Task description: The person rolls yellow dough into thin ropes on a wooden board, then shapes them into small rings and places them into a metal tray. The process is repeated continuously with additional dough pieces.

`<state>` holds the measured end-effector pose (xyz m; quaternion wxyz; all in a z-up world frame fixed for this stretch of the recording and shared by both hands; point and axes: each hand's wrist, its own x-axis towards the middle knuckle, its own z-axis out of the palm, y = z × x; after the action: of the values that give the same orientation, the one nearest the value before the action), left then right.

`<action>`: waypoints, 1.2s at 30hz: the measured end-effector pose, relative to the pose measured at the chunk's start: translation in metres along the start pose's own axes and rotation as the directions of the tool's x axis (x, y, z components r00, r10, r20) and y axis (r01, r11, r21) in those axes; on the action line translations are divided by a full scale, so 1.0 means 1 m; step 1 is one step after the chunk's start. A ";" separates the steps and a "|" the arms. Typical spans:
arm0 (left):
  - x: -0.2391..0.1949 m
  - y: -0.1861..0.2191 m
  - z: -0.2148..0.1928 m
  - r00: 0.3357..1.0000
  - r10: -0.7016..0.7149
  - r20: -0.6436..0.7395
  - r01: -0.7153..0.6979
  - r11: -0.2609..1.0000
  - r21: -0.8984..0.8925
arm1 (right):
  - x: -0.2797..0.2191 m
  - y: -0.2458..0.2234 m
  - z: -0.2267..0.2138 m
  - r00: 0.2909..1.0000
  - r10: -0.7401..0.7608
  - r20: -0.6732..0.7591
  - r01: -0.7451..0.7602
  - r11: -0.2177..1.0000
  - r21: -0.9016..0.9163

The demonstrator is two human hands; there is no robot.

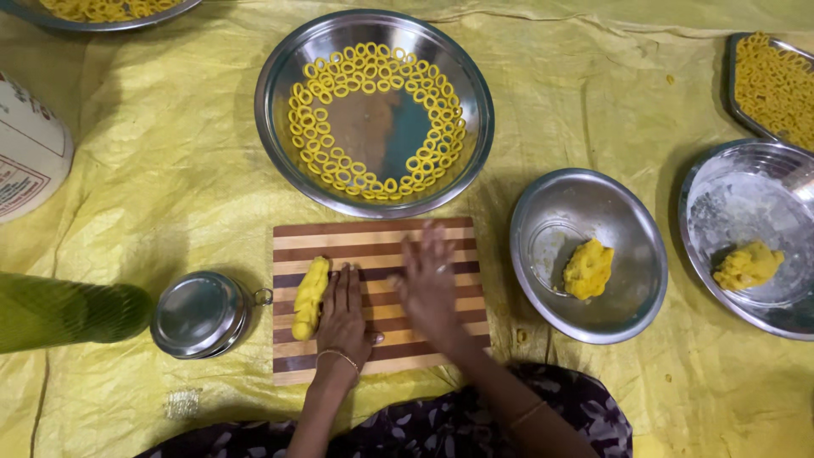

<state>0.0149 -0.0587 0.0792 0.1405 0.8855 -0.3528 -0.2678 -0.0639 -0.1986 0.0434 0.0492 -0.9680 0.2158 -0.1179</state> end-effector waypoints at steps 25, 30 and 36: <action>0.000 -0.003 0.002 0.998 0.025 -0.052 -0.028 0.998 -0.062 | -0.010 0.006 0.016 0.995 -0.099 -0.015 0.100 0.992 0.078; -0.004 -0.006 0.003 0.997 0.041 -0.069 -0.048 0.993 -0.107 | -0.001 0.021 0.013 0.990 0.130 0.050 -0.123 0.986 -0.113; -0.001 -0.002 0.000 0.998 0.020 -0.058 -0.024 0.997 -0.070 | 0.001 0.017 0.007 0.992 0.074 0.098 -0.115 0.832 0.542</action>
<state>0.0156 -0.0569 0.0789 0.1850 0.8833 -0.3486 -0.2530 -0.0681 -0.2143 0.0347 0.3369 -0.9056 0.2188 -0.1363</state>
